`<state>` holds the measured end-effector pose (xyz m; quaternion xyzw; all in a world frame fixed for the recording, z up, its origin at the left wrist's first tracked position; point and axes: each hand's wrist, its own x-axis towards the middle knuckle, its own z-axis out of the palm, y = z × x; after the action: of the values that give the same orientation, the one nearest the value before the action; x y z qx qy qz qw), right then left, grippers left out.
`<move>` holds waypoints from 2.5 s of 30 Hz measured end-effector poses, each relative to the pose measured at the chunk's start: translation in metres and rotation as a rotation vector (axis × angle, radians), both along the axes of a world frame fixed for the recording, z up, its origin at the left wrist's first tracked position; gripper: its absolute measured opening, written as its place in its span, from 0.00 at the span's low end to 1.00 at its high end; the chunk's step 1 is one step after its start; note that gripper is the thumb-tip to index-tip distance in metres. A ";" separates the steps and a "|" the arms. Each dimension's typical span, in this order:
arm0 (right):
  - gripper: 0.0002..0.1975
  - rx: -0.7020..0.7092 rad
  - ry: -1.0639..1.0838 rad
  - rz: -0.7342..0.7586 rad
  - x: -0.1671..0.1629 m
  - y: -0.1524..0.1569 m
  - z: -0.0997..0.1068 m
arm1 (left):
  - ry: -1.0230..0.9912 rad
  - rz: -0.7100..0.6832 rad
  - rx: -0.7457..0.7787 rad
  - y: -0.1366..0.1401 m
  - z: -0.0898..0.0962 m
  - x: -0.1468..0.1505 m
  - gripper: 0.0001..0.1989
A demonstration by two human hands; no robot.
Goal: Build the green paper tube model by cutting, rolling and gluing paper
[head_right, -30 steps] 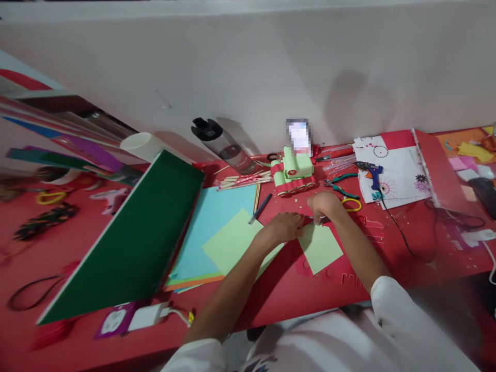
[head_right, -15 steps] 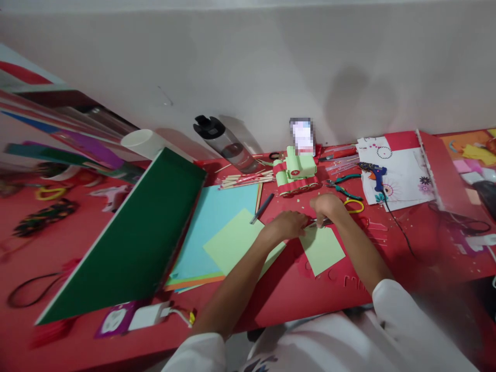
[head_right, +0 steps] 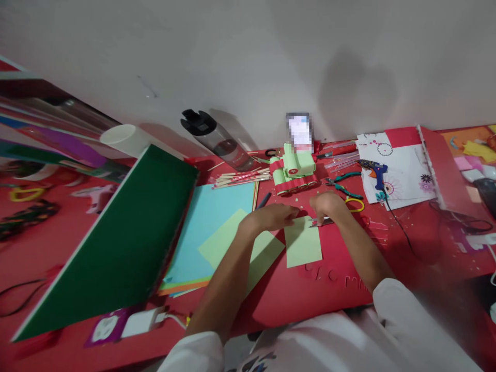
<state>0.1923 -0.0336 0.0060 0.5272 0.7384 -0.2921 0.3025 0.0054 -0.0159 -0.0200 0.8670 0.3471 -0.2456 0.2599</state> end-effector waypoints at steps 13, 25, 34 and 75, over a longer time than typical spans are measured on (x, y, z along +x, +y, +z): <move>0.17 0.051 0.251 -0.025 0.023 0.003 -0.004 | -0.306 0.216 -0.039 0.022 0.019 -0.046 0.12; 0.16 0.432 0.585 -0.153 0.043 0.003 0.007 | -0.602 0.384 0.146 0.023 0.007 -0.035 0.15; 0.14 0.568 0.523 -0.354 0.089 -0.003 0.015 | -0.371 0.088 0.022 0.000 -0.013 0.008 0.11; 0.13 0.560 0.608 -0.330 0.091 0.002 0.008 | -0.444 0.315 -0.172 -0.011 -0.040 0.029 0.07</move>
<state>0.2836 -0.0321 0.0136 0.5895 0.7505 -0.2672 -0.1335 0.0345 -0.0270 -0.0599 0.8098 0.3901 -0.0351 0.4369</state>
